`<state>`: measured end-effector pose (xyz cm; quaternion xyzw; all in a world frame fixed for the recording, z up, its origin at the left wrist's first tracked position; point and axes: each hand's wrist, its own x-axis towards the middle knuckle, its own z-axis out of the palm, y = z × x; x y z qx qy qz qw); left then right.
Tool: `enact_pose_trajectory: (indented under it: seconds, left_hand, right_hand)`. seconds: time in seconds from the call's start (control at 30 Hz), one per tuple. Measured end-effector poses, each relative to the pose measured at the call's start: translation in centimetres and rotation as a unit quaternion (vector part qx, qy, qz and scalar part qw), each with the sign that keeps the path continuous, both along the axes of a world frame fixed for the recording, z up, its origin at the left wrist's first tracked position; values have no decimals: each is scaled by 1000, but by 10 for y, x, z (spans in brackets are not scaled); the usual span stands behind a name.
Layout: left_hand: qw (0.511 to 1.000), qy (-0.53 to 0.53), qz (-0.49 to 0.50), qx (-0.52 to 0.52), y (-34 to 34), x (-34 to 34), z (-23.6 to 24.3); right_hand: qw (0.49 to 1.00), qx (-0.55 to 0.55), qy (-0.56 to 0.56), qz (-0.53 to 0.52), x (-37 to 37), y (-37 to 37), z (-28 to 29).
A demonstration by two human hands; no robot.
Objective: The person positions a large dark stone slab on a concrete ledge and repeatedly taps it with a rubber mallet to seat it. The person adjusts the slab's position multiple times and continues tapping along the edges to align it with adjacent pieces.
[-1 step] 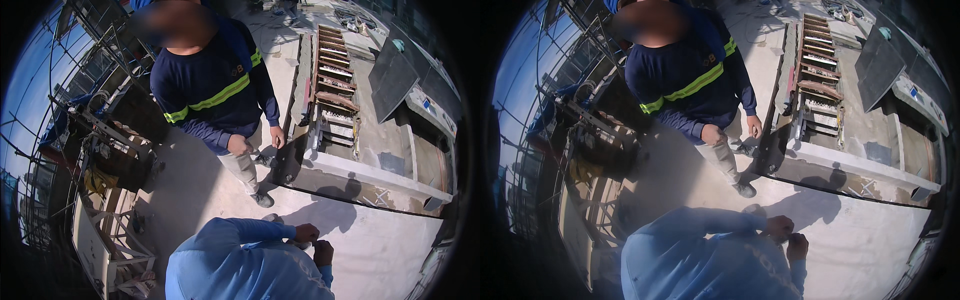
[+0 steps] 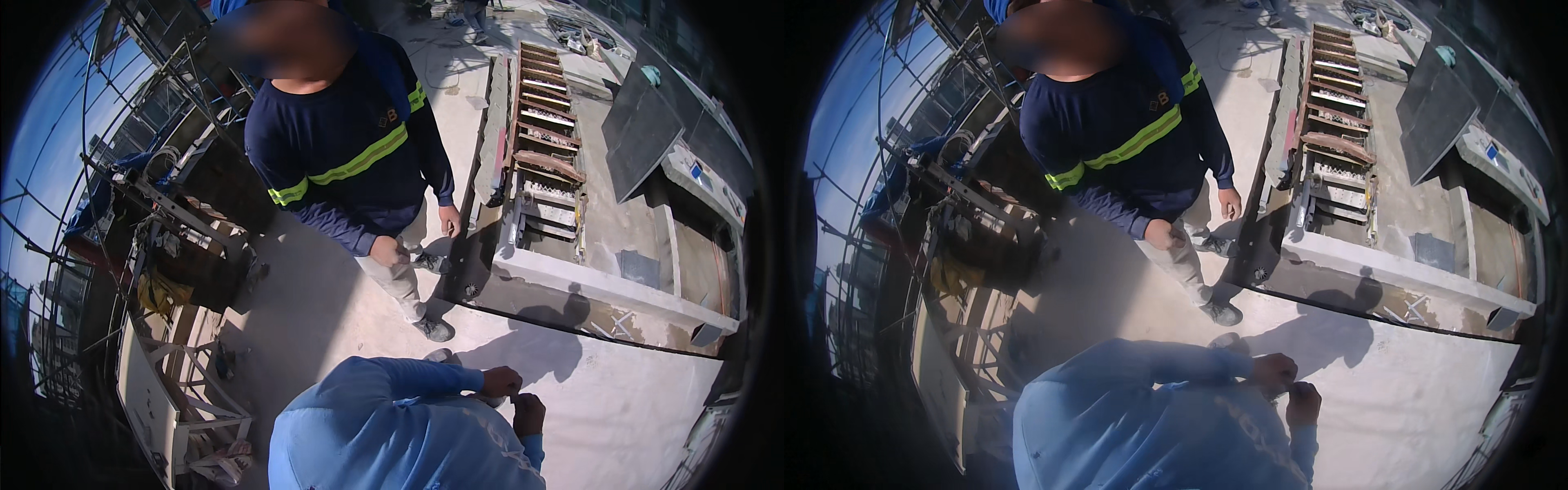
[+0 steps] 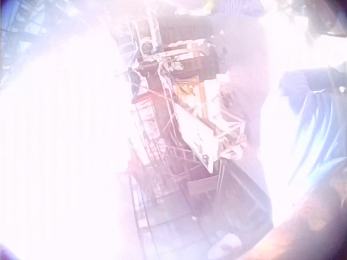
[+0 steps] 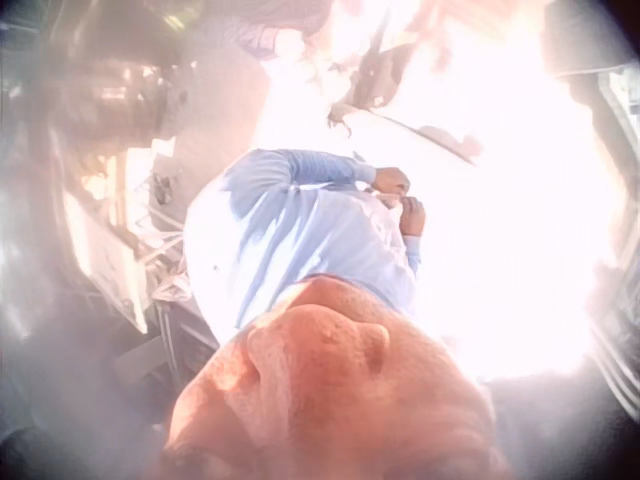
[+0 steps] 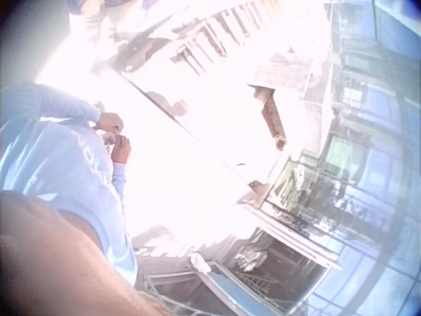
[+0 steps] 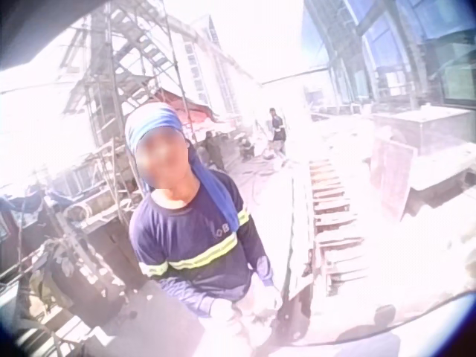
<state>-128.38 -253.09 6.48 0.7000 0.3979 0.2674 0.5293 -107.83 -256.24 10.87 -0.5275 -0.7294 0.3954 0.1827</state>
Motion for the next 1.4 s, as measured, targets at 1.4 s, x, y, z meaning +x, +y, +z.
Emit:
enact_pose_trajectory:
  seconds: [1.4]
  left_hand:
    - [991, 73, 43, 101, 37, 9, 17]
  right_hand:
    - [991, 102, 78, 22, 27, 58, -1]
